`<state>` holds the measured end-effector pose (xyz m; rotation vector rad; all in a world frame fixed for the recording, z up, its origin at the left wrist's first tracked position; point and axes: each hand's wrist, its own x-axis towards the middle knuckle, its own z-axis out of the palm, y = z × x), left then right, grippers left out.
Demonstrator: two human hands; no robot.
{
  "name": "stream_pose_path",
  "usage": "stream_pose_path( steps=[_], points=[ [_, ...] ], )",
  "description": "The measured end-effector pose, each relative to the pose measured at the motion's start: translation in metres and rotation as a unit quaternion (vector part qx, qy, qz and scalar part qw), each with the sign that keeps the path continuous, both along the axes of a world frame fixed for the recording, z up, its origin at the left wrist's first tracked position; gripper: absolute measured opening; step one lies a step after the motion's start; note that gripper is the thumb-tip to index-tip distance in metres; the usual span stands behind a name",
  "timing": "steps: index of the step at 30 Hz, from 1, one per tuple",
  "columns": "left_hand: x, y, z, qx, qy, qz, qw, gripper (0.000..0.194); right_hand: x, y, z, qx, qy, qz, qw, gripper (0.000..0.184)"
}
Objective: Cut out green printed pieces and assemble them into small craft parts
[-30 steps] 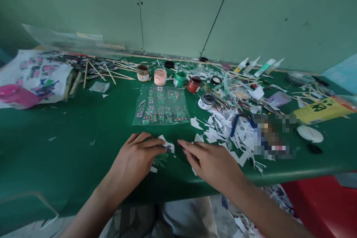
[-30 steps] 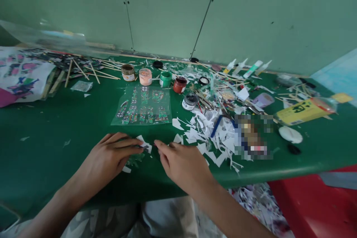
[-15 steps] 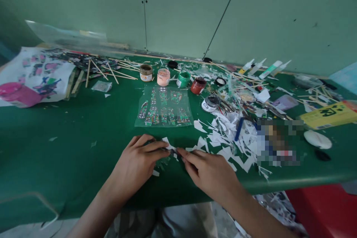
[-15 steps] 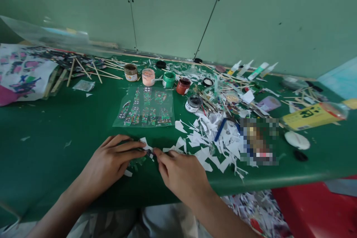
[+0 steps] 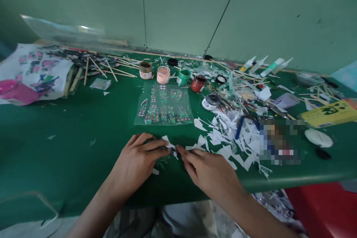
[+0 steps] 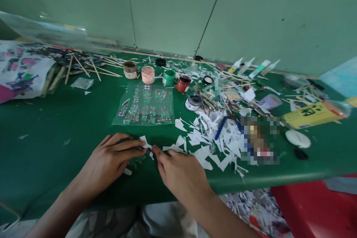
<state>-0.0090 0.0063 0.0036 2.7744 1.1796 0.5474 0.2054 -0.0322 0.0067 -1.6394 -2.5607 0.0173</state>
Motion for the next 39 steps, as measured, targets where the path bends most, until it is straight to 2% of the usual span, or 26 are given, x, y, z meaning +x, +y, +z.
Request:
stream_pose_path(
  steps=[5, 9, 13, 17, 21, 26, 34, 39],
  points=[
    [0.001, 0.000, 0.002, 0.002, -0.002, -0.003, 1.000, 0.054, -0.006, -0.004, 0.005, 0.008, -0.084, 0.004, 0.996, 0.048],
    [0.000, 0.000, 0.003, -0.004, 0.005, 0.003, 1.000, 0.051, -0.006, -0.005, 0.008, 0.002, -0.100, 0.018, 0.995, 0.050],
    [0.000, -0.002, 0.005, 0.014, 0.012, 0.001, 1.000, 0.051, 0.001, -0.004, 0.012, -0.011, -0.084, 0.024, 0.996, 0.047],
    [0.002, -0.004, 0.009, 0.037, 0.033, 0.007, 0.999, 0.047, 0.013, 0.001, 0.016, -0.010, -0.028, 0.021, 0.999, 0.042],
    [0.003, 0.002, 0.008, 0.020, 0.046, -0.020, 0.999, 0.050, 0.019, 0.004, 0.016, -0.006, 0.019, -0.015, 1.000, 0.043],
    [0.001, 0.013, 0.002, -0.020, 0.006, -0.043, 0.999, 0.047, 0.010, 0.004, 0.012, -0.016, 0.051, -0.015, 0.998, 0.042],
    [0.001, 0.010, -0.002, -0.031, -0.024, -0.038, 0.998, 0.049, 0.001, 0.002, -0.001, -0.014, 0.048, -0.017, 0.999, 0.040],
    [0.001, 0.011, -0.003, -0.032, -0.031, -0.036, 0.998, 0.047, -0.002, -0.001, -0.001, 0.010, 0.024, -0.019, 0.999, 0.041]
  ],
)
